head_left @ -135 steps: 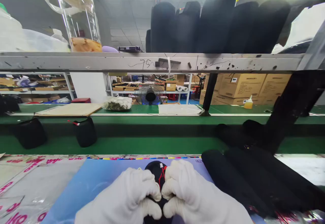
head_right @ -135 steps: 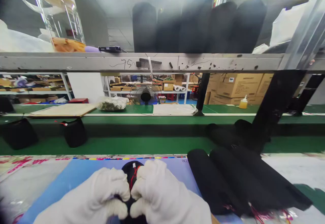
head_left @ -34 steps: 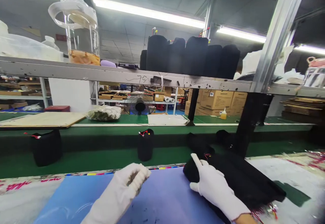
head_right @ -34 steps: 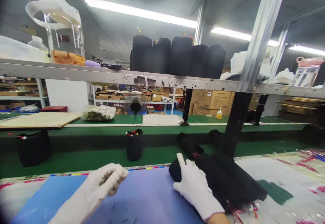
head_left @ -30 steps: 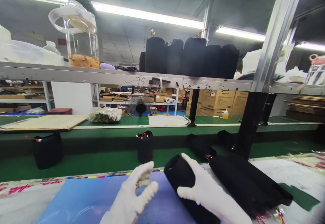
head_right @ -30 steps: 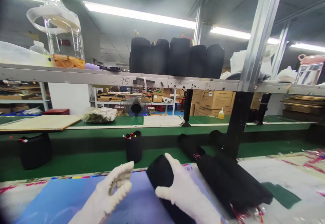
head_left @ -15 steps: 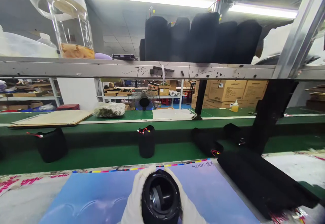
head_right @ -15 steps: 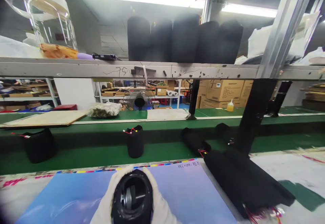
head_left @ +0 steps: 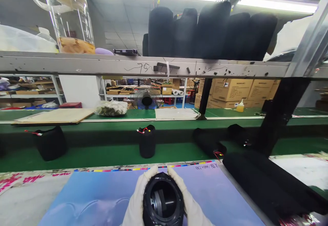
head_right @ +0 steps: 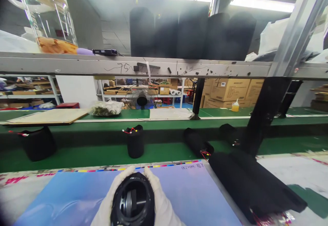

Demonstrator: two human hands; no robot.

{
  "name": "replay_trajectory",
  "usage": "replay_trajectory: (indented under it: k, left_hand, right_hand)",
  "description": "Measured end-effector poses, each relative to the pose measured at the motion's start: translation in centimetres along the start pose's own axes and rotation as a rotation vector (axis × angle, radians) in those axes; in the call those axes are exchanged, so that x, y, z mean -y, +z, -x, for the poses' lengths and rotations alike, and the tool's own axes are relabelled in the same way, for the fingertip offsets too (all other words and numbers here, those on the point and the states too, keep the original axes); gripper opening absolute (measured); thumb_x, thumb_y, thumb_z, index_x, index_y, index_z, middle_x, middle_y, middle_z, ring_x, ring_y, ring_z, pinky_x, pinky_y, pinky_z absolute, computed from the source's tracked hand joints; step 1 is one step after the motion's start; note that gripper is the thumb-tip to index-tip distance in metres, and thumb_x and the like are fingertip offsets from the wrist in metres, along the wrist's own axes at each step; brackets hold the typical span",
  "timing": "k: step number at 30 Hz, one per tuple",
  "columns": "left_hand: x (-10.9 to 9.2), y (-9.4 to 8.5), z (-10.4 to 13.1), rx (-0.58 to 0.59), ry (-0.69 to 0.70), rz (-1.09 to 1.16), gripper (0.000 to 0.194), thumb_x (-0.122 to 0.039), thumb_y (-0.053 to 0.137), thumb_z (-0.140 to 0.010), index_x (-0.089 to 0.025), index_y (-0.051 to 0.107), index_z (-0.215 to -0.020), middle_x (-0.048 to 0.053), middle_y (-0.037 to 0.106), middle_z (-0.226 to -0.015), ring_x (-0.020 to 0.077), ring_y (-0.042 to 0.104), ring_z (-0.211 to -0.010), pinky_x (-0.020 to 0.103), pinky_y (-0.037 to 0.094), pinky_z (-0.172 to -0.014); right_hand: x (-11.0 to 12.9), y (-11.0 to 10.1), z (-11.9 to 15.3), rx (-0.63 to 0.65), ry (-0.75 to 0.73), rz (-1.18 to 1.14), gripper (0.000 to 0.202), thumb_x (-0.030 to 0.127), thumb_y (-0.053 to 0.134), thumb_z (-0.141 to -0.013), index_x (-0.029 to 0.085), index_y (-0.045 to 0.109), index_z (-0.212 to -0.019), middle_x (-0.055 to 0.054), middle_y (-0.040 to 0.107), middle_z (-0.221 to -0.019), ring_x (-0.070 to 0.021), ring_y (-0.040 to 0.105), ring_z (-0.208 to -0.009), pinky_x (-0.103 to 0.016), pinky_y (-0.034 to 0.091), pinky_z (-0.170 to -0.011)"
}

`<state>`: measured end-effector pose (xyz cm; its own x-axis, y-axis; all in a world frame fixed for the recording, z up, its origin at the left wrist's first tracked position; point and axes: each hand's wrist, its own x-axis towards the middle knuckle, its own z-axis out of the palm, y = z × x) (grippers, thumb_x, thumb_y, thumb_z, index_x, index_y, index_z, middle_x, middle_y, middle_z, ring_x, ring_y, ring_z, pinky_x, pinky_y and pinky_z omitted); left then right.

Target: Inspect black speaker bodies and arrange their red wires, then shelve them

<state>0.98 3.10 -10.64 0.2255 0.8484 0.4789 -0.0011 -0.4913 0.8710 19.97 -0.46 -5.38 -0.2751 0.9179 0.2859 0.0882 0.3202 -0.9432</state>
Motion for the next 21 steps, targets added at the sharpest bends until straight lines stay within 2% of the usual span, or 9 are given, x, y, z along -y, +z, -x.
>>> replay_trajectory:
  k: [4,10,12,14,16,19,21]
  left_hand:
    - [0.7,0.1,0.1,0.033,-0.013,0.113,0.093,-0.076,0.061,-0.069,-0.025,0.040,-0.144,0.012,0.043,-0.150,0.0386,0.039,-0.138,0.050,0.034,-0.114]
    - [0.0,0.0,0.3,0.020,-0.095,0.038,0.103,-0.081,0.062,-0.063,-0.021,0.041,-0.144,0.015,0.046,-0.148,0.0407,0.037,-0.139,0.049,0.036,-0.114]
    - [-0.5,0.1,0.2,-0.001,-0.126,-0.007,0.097,-0.075,0.063,-0.068,-0.022,0.039,-0.145,0.015,0.049,-0.146,0.0390,0.040,-0.138,0.048,0.039,-0.112]
    - [-1.0,0.2,-0.2,-0.035,-0.123,-0.066,0.082,-0.066,0.063,-0.077,-0.025,0.040,-0.144,0.013,0.053,-0.141,0.0358,0.048,-0.133,0.045,0.043,-0.108]
    - [-1.6,0.3,-0.8,-0.024,-0.011,-0.109,0.068,-0.062,0.062,-0.080,-0.029,0.049,-0.138,0.011,0.059,-0.134,0.0340,0.055,-0.125,0.044,0.047,-0.104]
    - [-2.2,0.4,-1.7,0.016,0.258,-0.111,0.061,-0.064,0.063,-0.078,-0.030,0.058,-0.127,0.010,0.062,-0.123,0.0333,0.058,-0.119,0.043,0.049,-0.099]
    - [-2.3,0.4,-1.8,0.010,0.314,-0.111,0.057,-0.061,0.062,-0.080,-0.030,0.057,-0.127,0.011,0.061,-0.120,0.0323,0.059,-0.117,0.042,0.049,-0.098]
  right_hand:
    - [0.0,0.2,-0.2,0.005,-0.007,0.028,0.033,0.033,0.061,-0.094,0.018,0.057,-0.123,-0.009,0.060,-0.125,-0.0231,0.063,-0.105,-0.043,0.055,-0.088]
    - [0.2,0.3,-0.3,0.033,-0.019,0.092,0.033,0.033,0.061,-0.094,0.018,0.057,-0.124,-0.009,0.060,-0.126,-0.0234,0.063,-0.106,-0.044,0.054,-0.088]
    - [0.3,0.1,-0.4,0.038,-0.024,0.118,0.034,0.033,0.061,-0.094,0.018,0.057,-0.124,-0.009,0.059,-0.126,-0.0237,0.063,-0.106,-0.044,0.054,-0.088]
    - [0.5,-0.3,-0.5,0.039,-0.031,0.143,0.034,0.033,0.061,-0.094,0.018,0.056,-0.124,-0.009,0.059,-0.126,-0.0237,0.063,-0.106,-0.044,0.054,-0.088]
    - [0.7,-0.9,-0.7,0.036,-0.040,0.166,0.033,0.033,0.060,-0.094,0.018,0.057,-0.124,-0.009,0.059,-0.126,-0.0234,0.063,-0.106,-0.044,0.054,-0.088]
    - [1.0,-1.5,-1.3,0.038,-0.052,0.190,0.030,0.032,0.059,-0.095,0.019,0.058,-0.122,-0.008,0.060,-0.126,-0.0225,0.063,-0.106,-0.043,0.055,-0.088]
    - [1.1,-1.7,-1.6,0.040,-0.058,0.202,0.029,0.032,0.059,-0.095,0.020,0.059,-0.122,-0.008,0.060,-0.126,-0.0223,0.063,-0.105,-0.042,0.055,-0.088]
